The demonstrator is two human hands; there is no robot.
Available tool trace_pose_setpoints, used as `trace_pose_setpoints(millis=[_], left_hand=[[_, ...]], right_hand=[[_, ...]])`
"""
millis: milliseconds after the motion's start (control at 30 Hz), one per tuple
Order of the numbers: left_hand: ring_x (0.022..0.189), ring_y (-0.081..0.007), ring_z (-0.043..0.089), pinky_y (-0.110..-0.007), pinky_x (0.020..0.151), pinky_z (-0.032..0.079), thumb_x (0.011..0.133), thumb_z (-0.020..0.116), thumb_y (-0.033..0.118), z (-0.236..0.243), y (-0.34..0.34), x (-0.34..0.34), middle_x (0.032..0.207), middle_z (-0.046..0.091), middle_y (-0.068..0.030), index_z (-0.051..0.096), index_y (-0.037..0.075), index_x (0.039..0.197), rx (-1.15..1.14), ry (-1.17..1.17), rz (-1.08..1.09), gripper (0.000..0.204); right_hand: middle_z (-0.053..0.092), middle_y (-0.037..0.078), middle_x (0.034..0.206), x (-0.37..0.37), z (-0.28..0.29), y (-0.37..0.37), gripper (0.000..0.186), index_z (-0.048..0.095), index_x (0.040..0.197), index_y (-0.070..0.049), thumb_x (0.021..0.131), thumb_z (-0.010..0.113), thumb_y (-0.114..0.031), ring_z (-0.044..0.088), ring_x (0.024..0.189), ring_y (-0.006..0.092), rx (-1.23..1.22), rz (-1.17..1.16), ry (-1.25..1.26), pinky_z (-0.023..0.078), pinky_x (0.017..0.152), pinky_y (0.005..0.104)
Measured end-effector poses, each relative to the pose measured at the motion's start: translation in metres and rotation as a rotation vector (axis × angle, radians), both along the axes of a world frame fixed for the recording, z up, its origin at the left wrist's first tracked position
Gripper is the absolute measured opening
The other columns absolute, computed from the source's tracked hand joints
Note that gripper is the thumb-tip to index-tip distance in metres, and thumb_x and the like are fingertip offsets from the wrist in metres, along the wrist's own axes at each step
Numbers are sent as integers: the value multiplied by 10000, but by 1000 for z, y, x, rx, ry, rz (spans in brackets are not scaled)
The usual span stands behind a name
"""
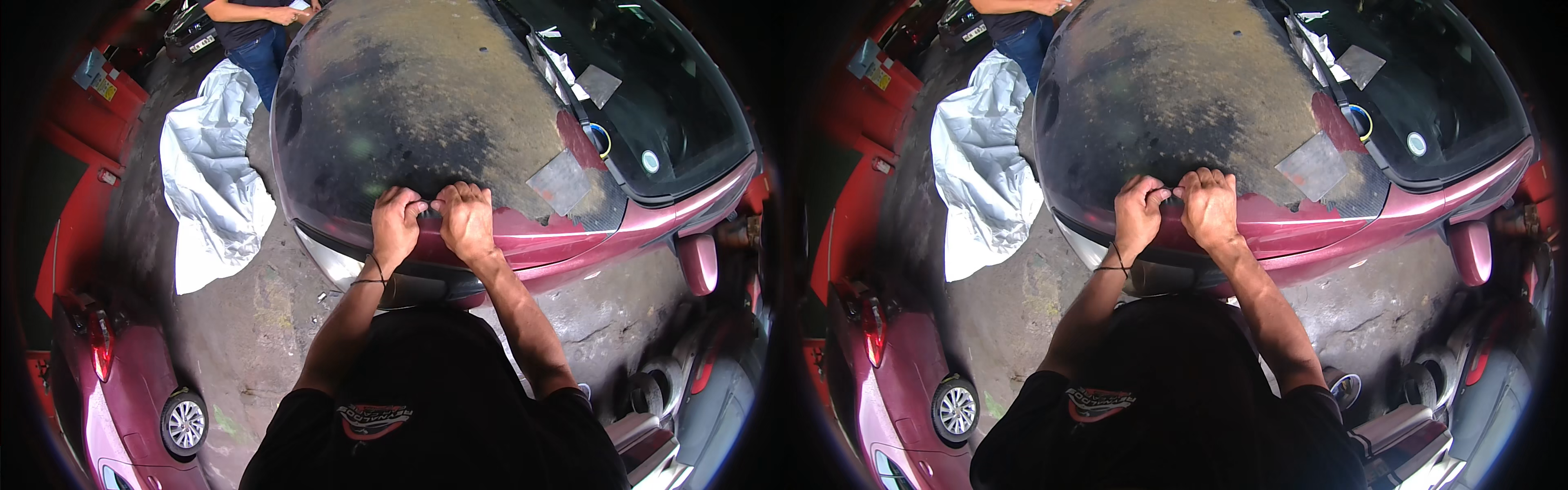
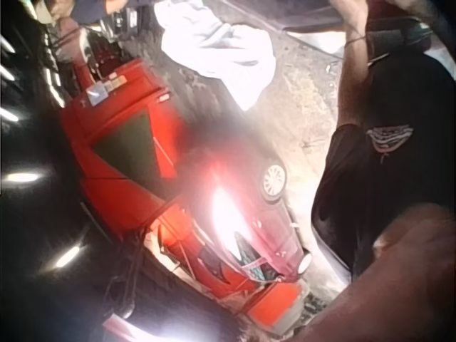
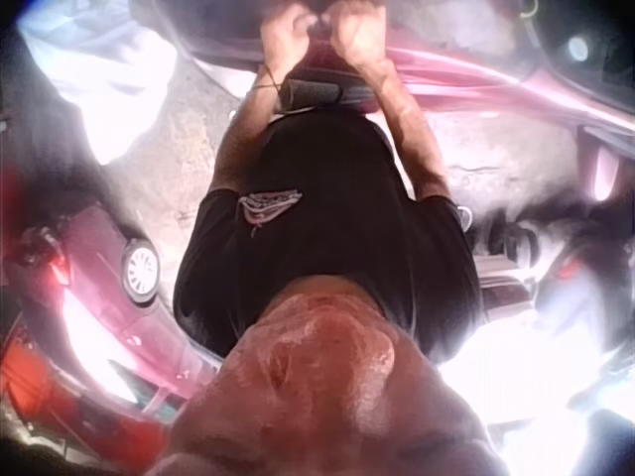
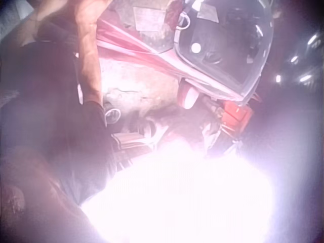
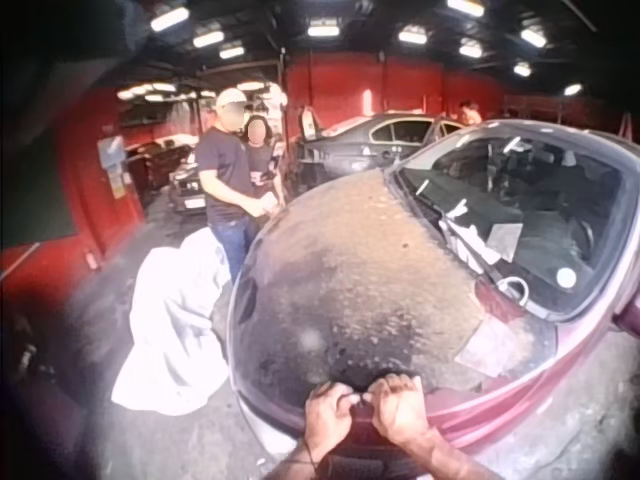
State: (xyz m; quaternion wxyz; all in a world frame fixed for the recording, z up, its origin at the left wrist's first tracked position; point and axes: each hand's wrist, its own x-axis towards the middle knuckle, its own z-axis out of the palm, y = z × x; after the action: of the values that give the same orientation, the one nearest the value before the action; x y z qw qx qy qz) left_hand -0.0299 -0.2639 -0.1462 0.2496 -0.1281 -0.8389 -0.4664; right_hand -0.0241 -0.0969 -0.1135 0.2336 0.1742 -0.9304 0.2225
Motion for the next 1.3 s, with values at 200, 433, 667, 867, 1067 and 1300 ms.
trace_pose_setpoints(millis=[200, 433, 667, 867, 1067, 1300], left_hand=[[753, -335, 674, -416, 687, 523, 884, 782, 30, 2, -3, -15, 840, 683, -134, 700, 9, 902, 8, -50, -55, 86], [762, -100, 568, -334, 720, 522, 989, 730, 101, 53, -1, -82, 794, 687, -95, 699, -4, 952, 254, -35, -17, 116], [690, -120, 491, -332, 654, 456, 1046, 723, 271, 187, -59, -236, 719, 604, -39, 646, 8, 908, 231, -111, -226, 307], [679, -150, 439, -334, 640, 417, 1086, 672, 409, 20, -39, -203, 727, 460, -48, 541, 29, 919, 274, -370, -158, 435], [735, -301, 557, -433, 697, 467, 1115, 574, 371, 6, -15, -182, 842, 579, -131, 617, 12, 1020, 133, -228, -65, 374], [792, -255, 622, -397, 738, 513, 1106, 591, 414, 9, -21, -181, 912, 650, -128, 670, 27, 1161, 143, -239, -40, 399]], right_hand=[[718, 110, 951, -8, 2, -2, 75, 735, 944, -85, 901, 775, -132, 676, 944, 328, 0, -33, -34, 447, 872, 465], [742, 167, 935, -84, 37, -17, 79, 713, 978, -63, 960, 715, -140, 712, 908, 390, -155, -71, 143, 489, 831, 548], [799, 90, 968, -245, 222, 5, 578, 809, 1071, -74, 905, 806, -628, 758, 894, 264, -403, 187, -240, 583, 803, 417], [768, 90, 960, -225, 214, 91, 648, 772, 1073, -31, 868, 846, -641, 739, 884, 234, -280, -81, -303, 575, 814, 385], [688, 157, 1223, -104, 160, 194, 1049, 569, 1427, -142, 561, 1029, -515, 657, 1209, 394, 340, -534, -410, 537, 1029, 497], [563, 181, 1302, -66, 131, 192, 1159, 492, 1496, -198, 499, 1058, -364, 618, 1256, 445, 266, -652, -605, 543, 1024, 556]])
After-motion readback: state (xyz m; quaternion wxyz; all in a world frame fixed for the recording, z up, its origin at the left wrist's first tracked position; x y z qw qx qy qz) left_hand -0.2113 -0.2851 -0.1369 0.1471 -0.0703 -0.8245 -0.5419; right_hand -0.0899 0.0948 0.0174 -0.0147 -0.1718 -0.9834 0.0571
